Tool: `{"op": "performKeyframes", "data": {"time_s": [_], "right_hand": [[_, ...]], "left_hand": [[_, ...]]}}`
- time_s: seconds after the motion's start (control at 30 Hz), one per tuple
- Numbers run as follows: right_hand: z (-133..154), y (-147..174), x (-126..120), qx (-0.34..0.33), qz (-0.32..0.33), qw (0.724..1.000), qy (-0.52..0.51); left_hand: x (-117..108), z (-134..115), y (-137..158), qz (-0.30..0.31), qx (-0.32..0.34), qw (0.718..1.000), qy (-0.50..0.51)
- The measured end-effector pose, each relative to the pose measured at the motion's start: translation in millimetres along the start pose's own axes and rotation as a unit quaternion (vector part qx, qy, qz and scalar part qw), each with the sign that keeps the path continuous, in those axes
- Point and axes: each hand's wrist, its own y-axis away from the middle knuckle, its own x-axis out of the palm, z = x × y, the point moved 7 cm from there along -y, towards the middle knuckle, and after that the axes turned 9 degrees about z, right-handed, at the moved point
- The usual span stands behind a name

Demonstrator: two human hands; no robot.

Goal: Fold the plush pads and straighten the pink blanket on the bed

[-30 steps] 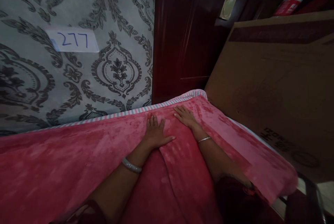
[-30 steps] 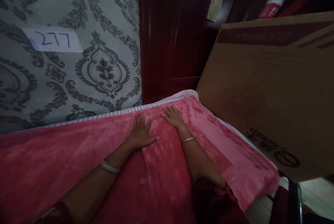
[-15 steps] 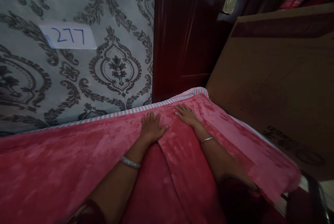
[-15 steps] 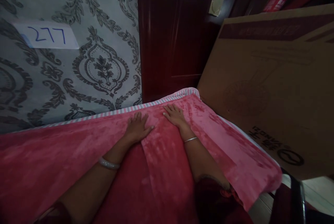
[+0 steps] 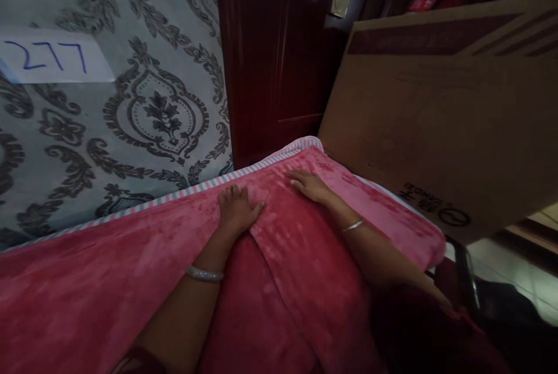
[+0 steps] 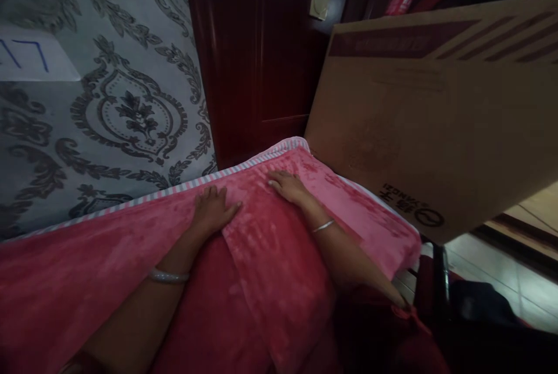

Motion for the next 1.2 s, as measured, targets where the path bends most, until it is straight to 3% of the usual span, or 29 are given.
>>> {"op": "performKeyframes", "data": {"time_s": [0.1, 0.2, 0.27, 0.4, 0.63, 0.87, 1.03, 1.2], "right_hand": [[-17.3, 39.7, 3.0, 0.01, 0.01, 1.0, 0.023], [-33.0, 65.6, 18.5, 0.014, 0.027, 0.999, 0.025], [-39.9, 71.7, 28.9, 0.006, 0.029, 0.999, 0.013], [-45.3, 69.3, 38.1, -0.023, 0.011, 1.0, -0.006], [-51.0, 64.8, 41.3, -0.05, -0.016, 0.999, -0.017], [-37.6, 67.9, 27.1, -0.001, 0.02, 1.0, -0.009], [-38.5, 102.4, 7.6, 0.079, 0.068, 0.994, -0.039], [-53.0, 160.9, 11.4, 0.087, -0.003, 0.996, -0.029]], "left_hand": [[-7.6, -30.8, 12.5, -0.018, 0.088, 0.996, 0.006], [8.2, -64.8, 27.2, 0.042, 0.181, 0.982, 0.02], [24.6, -75.4, 33.1, 0.091, 0.193, 0.977, 0.016], [40.4, -74.3, 33.9, 0.106, 0.176, 0.979, -0.006], [37.8, -72.8, 35.6, 0.087, 0.177, 0.98, -0.035], [26.9, -74.7, 44.2, 0.084, 0.169, 0.979, -0.076], [8.8, -78.6, 73.2, 0.105, 0.17, 0.976, -0.085], [21.1, -112.1, 133.2, 0.105, 0.306, 0.944, -0.062]]}}
